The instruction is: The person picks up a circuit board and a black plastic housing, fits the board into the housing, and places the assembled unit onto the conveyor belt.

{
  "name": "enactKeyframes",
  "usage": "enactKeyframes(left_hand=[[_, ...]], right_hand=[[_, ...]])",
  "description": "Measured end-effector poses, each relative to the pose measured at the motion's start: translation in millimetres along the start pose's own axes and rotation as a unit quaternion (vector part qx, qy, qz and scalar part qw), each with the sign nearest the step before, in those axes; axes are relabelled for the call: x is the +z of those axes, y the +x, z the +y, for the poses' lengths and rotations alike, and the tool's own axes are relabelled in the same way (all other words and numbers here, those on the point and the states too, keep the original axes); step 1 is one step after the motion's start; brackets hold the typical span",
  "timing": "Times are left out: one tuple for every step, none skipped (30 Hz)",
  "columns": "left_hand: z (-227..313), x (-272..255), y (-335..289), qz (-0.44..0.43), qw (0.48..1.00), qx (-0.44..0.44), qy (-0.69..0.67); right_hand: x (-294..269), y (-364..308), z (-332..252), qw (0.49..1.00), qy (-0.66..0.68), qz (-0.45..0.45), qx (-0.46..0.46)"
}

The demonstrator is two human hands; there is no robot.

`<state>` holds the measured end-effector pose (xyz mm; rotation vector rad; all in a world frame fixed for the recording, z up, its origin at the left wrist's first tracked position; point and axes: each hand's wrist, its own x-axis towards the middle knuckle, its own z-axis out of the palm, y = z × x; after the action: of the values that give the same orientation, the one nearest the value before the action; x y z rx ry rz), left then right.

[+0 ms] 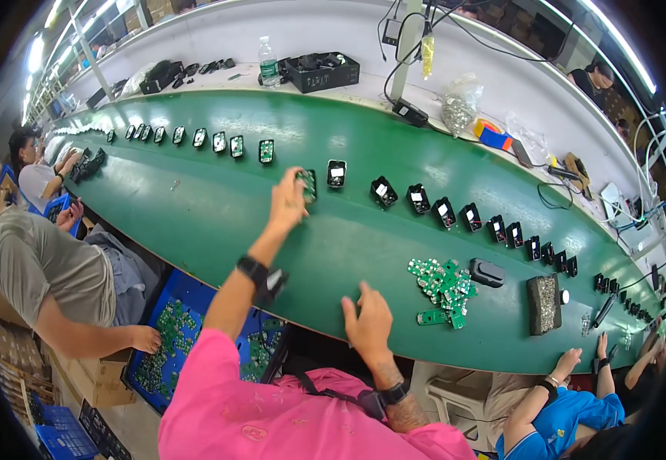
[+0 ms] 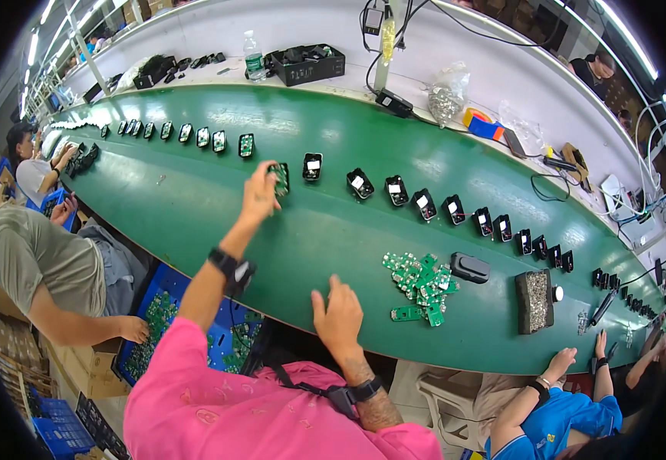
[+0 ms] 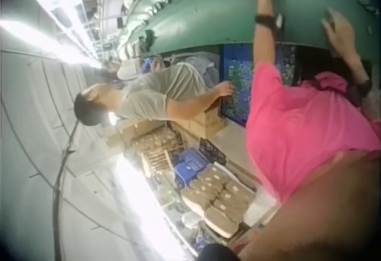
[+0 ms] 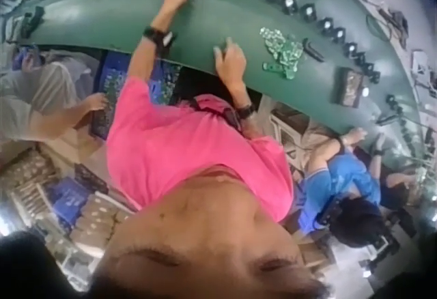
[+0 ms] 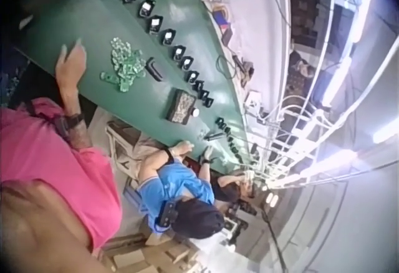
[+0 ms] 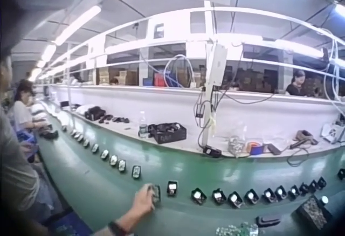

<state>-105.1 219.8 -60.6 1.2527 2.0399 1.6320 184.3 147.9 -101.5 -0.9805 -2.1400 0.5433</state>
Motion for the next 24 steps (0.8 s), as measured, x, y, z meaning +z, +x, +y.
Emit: enactKeyframes(left_hand=[[-23.3,-6.5,28.8,0.004,1.000,0.019,0.024],[-35.8,-5.1,50.9,0.003,0.999,0.009,0.040],[-53.1,-6.3,73.8,-0.008,0.999,-0.030,0.029],[-55.4,5.6,90.1,0.008,0.999,-0.026,0.034],[-60.6,13.7,98.4,-0.008,0.997,-0.022,0.071],[-63.3,24.6,106.8,-0.027,0.994,-0.018,0.106],[-86.4,12.3,119.3,-0.001,0.984,0.009,0.178],[-111.6,-5.8,130.9,0.022,0.968,0.033,0.248],[-122.6,-17.3,138.6,0.031,0.947,0.095,0.305],[-127.3,-23.7,140.7,0.041,0.919,0.157,0.359],[-111.3,-6.6,136.4,0.045,0.925,0.148,0.347],[-87.5,3.1,128.9,0.051,0.930,0.138,0.336],[-72.1,2.0,119.9,0.034,0.932,0.139,0.332],[-58.8,-1.8,113.2,-0.040,0.939,0.184,0.286],[-46.9,0.5,109.7,-0.111,0.938,0.230,0.236],[-35.4,8.6,100.0,-0.120,0.938,0.232,0.230],[-22.8,19.8,83.6,-0.174,0.922,0.236,0.251],[-16.0,24.4,72.9,-0.222,0.904,0.239,0.275],[-36.8,16.4,78.9,-0.212,0.906,0.254,0.265],[-41.5,16.9,82.8,-0.213,0.906,0.250,0.268],[-42.5,15.7,87.0,-0.216,0.912,0.236,0.257],[-42.5,14.9,88.2,-0.220,0.918,0.221,0.245],[-43.1,11.6,86.5,-0.179,0.922,0.223,0.262],[-39.3,12.5,80.6,-0.180,0.922,0.222,0.263]], right_hand=[[-0.1,-0.2,-4.2,1.000,0.000,0.002,-0.001],[-3.6,-0.8,-9.0,0.999,-0.022,-0.012,-0.037],[-4.2,-1.1,-13.9,0.996,-0.041,-0.025,-0.075],[-3.1,-0.8,-10.0,0.997,-0.048,-0.015,-0.065],[-1.2,-1.5,-4.6,0.999,-0.032,-0.016,-0.039],[-0.7,-0.7,2.5,1.000,-0.019,-0.016,-0.010],[2.9,1.2,0.3,1.000,-0.018,-0.014,-0.008],[4.5,3.4,-6.8,0.999,0.002,-0.015,-0.033],[3.0,2.6,-7.8,0.999,0.012,-0.011,-0.043],[3.5,1.3,-8.1,1.000,0.007,-0.009,-0.021],[3.7,2.9,-2.3,0.999,0.022,-0.001,-0.025],[1.1,3.1,4.5,0.999,0.039,0.007,-0.033],[-4.3,3.1,4.6,0.998,0.047,0.005,-0.043],[-11.6,-0.6,4.0,0.999,0.043,0.006,-0.032],[-23.5,-2.6,8.3,0.999,0.012,0.034,-0.029],[-35.1,-6.2,15.3,0.998,-0.019,0.062,-0.025],[-50.2,-13.1,23.7,0.993,-0.085,0.077,0.021],[-65.7,-19.4,32.9,0.987,-0.116,0.093,0.064],[-80.3,-19.7,34.7,0.983,-0.149,0.065,0.085],[-94.5,-21.7,37.9,0.978,-0.171,0.023,0.118],[-103.2,-27.0,47.2,0.976,-0.180,-0.003,0.122],[-109.3,-30.1,53.0,0.974,-0.189,-0.028,0.125],[-112.2,-33.4,53.6,0.974,-0.185,-0.030,0.124],[-118.6,-34.4,51.6,0.978,-0.166,-0.040,0.122]])
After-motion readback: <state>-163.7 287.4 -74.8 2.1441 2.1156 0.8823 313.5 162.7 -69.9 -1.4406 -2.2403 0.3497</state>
